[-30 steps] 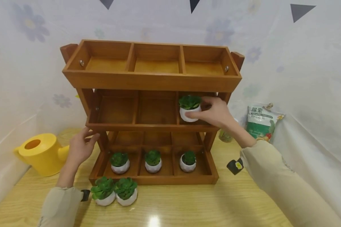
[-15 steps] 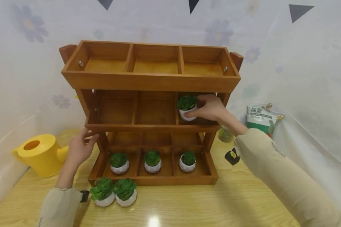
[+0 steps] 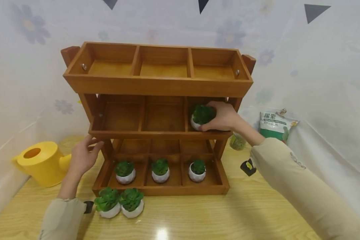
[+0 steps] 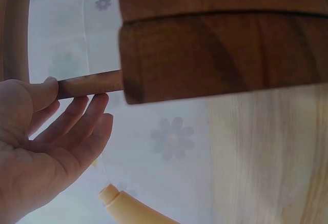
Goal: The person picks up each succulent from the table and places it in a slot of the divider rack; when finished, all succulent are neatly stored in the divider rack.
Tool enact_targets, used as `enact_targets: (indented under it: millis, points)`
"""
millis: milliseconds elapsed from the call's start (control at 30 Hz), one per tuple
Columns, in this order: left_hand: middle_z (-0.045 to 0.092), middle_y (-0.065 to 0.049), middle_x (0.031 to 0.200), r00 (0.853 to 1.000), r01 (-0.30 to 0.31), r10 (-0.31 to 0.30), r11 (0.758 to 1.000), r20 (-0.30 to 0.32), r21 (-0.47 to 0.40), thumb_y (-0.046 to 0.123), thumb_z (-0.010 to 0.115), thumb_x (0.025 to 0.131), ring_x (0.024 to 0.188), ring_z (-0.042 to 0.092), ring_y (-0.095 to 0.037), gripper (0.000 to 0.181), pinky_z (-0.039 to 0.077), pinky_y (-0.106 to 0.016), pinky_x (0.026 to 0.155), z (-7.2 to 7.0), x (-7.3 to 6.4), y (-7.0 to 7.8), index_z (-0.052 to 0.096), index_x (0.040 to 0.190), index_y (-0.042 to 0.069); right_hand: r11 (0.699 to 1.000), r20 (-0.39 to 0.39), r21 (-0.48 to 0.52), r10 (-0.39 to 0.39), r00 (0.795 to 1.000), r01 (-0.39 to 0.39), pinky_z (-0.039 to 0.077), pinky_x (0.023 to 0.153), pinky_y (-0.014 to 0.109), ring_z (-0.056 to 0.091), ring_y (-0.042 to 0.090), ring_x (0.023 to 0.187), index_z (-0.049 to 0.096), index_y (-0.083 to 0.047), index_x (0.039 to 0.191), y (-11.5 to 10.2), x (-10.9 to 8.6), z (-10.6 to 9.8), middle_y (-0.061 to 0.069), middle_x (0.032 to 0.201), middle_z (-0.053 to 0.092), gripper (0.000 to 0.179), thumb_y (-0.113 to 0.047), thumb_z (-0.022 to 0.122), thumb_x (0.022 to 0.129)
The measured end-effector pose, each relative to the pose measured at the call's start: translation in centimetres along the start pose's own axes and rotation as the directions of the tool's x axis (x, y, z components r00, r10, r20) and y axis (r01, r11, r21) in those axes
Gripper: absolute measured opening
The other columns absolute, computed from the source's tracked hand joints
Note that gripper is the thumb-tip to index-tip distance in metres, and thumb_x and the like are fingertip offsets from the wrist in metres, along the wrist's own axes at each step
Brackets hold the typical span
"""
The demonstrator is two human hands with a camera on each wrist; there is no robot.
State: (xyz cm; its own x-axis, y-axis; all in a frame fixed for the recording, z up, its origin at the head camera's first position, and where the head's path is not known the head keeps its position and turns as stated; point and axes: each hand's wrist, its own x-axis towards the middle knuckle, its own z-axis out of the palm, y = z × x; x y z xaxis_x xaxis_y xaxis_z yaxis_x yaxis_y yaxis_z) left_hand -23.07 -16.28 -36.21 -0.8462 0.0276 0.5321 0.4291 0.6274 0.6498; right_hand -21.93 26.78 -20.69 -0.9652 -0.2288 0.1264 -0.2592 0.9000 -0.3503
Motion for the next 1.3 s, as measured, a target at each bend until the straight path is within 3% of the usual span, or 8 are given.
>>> enact_targets:
  millis: [100, 333, 500, 733, 967, 1133, 1300]
  points:
    - [0.061, -0.032, 0.115, 1.000, 0.001, -0.001, 1.000, 0.002, -0.002, 0.008, 0.056, 0.097, 0.096, 0.063, -0.049, 0.038, 0.054, -0.058, 0.076, -0.1, 0.0, 0.0, 0.052, 0.133, -0.001, 1.000, 0.026, 0.011, -0.014, 1.000, 0.013, 0.045, 0.090, 0.055, 0.051, 0.038, 0.113, 0.048, -0.002, 0.136, -0.2, -0.1, -0.2, 0.022, 0.130, 0.053, 0.082, -0.040, 0.082, 0.072]
    - [0.060, -0.032, 0.117, 1.000, 0.002, -0.002, 1.000, 0.006, -0.009, 0.007, 0.056, 0.097, 0.097, 0.063, -0.048, 0.039, 0.054, -0.058, 0.077, -0.1, 0.0, 0.1, 0.051, 0.134, -0.001, 0.996, 0.154, 0.085, -0.002, 0.988, -0.012, 0.040, 0.096, 0.060, 0.041, 0.041, 0.126, 0.042, -0.002, 0.142, -0.3, -0.2, -1.1, 0.023, 0.141, 0.041, 0.085, -0.036, 0.082, 0.075]
    - [0.060, -0.033, 0.116, 1.000, 0.001, -0.001, 1.000, 0.007, -0.007, 0.007, 0.055, 0.097, 0.094, 0.063, -0.049, 0.039, 0.054, -0.058, 0.075, -0.1, 0.0, 0.2, 0.051, 0.135, -0.001, 0.996, 0.181, 0.093, -0.014, 0.983, -0.002, 0.042, 0.094, 0.059, 0.043, 0.042, 0.124, 0.042, -0.002, 0.142, -0.5, -0.8, -1.6, 0.027, 0.139, 0.043, 0.084, -0.035, 0.081, 0.076]
    - [0.060, -0.033, 0.117, 1.000, 0.018, -0.018, 1.000, 0.021, -0.002, 0.009, 0.055, 0.098, 0.095, 0.063, -0.049, 0.039, 0.054, -0.058, 0.076, -0.1, 0.0, 0.1, 0.050, 0.135, -0.001, 0.994, 0.122, 0.110, -0.022, 0.992, 0.008, 0.053, 0.084, 0.049, 0.061, 0.037, 0.105, 0.047, -0.003, 0.137, -0.6, -2.2, -2.2, 0.027, 0.129, 0.052, 0.072, -0.029, 0.080, 0.079]
    - [0.060, -0.032, 0.117, 1.000, 0.021, -0.021, 1.000, 0.019, -0.002, 0.008, 0.055, 0.098, 0.097, 0.063, -0.049, 0.039, 0.054, -0.058, 0.077, -0.1, -0.1, 0.1, 0.050, 0.135, -0.001, 0.996, 0.069, 0.089, 0.013, 0.998, -0.019, 0.054, 0.079, 0.045, 0.064, 0.031, 0.097, 0.054, -0.001, 0.125, -0.5, -4.3, -2.5, 0.017, 0.113, 0.064, 0.059, -0.033, 0.078, 0.081]
    - [0.059, -0.033, 0.118, 1.000, 0.008, -0.008, 1.000, 0.030, -0.006, 0.008, 0.054, 0.098, 0.097, 0.062, -0.049, 0.040, 0.054, -0.058, 0.076, -0.1, 0.1, 0.2, 0.049, 0.136, 0.000, 0.973, 0.062, 0.229, -0.015, 0.998, 0.000, 0.054, 0.073, 0.032, 0.064, 0.021, 0.094, 0.058, -0.003, 0.119, -0.2, -6.7, -1.6, 0.011, 0.110, 0.065, 0.047, -0.028, 0.076, 0.083]
    - [0.060, -0.032, 0.117, 1.000, 0.000, 0.000, 1.000, 0.014, -0.002, 0.007, 0.055, 0.097, 0.096, 0.063, -0.049, 0.038, 0.054, -0.058, 0.076, -0.1, 0.1, 0.1, 0.051, 0.135, 0.000, 0.928, 0.014, 0.365, -0.090, 0.996, 0.079, 0.055, 0.070, 0.029, 0.065, 0.015, 0.087, 0.061, -0.004, 0.114, -0.8, -8.1, 1.2, 0.008, 0.103, 0.066, 0.037, -0.019, 0.076, 0.083]
